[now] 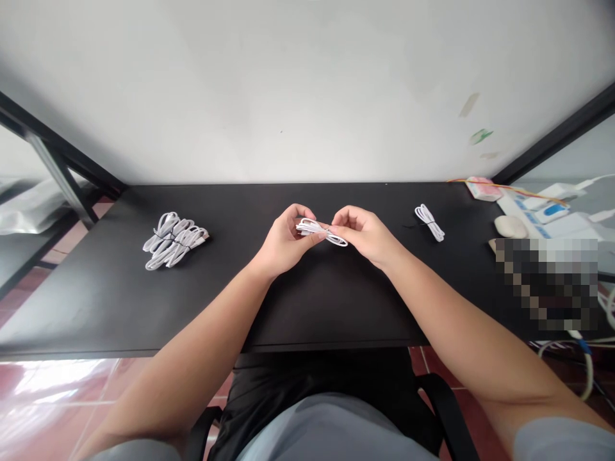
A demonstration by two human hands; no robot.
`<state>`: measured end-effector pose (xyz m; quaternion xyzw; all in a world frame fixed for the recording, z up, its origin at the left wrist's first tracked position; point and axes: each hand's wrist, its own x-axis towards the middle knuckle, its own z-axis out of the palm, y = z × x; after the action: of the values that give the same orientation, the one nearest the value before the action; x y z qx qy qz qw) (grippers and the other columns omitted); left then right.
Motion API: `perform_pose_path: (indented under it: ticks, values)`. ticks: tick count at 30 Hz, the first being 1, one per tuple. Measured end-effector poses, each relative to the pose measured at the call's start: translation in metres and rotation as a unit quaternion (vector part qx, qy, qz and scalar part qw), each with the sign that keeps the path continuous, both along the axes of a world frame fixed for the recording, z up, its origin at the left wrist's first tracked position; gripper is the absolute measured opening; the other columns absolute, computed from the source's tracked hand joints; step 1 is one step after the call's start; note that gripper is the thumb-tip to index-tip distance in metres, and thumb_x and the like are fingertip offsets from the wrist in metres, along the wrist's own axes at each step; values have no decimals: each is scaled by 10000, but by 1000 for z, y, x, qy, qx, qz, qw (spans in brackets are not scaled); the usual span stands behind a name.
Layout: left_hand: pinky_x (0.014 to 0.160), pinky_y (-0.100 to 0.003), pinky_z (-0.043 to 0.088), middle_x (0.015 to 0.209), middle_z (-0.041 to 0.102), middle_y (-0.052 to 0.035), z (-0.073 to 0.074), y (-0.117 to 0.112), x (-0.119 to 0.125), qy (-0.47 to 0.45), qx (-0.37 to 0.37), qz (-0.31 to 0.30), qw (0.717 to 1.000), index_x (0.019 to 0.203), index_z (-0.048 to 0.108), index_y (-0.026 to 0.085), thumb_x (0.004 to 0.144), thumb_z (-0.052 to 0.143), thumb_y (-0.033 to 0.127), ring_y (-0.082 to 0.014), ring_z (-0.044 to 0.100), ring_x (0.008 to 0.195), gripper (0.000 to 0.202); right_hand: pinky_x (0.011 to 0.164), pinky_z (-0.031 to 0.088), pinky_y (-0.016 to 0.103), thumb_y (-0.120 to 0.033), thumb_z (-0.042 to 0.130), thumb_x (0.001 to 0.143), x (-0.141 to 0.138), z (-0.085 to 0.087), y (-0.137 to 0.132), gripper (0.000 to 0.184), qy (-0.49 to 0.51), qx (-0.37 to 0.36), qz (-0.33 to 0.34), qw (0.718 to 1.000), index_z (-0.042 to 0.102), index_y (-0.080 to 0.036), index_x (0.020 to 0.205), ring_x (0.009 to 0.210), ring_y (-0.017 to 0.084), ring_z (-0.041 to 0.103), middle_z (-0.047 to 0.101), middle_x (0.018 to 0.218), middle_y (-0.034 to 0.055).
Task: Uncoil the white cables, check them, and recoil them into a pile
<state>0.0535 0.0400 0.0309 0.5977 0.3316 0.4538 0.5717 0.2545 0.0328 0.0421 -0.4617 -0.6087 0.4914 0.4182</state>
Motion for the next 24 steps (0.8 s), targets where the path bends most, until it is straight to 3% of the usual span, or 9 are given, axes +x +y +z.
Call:
perform_pose_path:
  ticks: [6, 13, 24]
  values:
    - [705, -260, 494, 903, 718, -44, -2, 1, 1, 9, -7, 1, 1000, 1001, 528, 179, 771, 839, 307, -131, 664, 763, 408, 639, 456, 311, -238, 680, 847, 6, 7, -3, 72, -156, 186, 22, 970, 744, -223, 875, 726, 146, 583, 659, 962, 45]
    - [720, -280, 509, 942, 738, -72, 0, -2, 2, 11, 7, -2, 1000, 1003, 524, 182, 790, 823, 319, -157, 698, 794, 393, 639, 464, 333, -289, 700, 859, 10, 9, -4, 78, -203, 251, 17, 946, 747, -246, 903, 764, 179, 583, 666, 956, 49]
    - [773, -330, 541, 995, 747, -90, 10, -13, 6, 52, 69, 32, 996, 975, 523, 207, 819, 794, 322, -208, 723, 896, 333, 818, 483, 404, -235, 626, 917, 13, 19, -7, 93, -296, 374, 21, 878, 719, -242, 908, 889, 224, 579, 599, 955, 59]
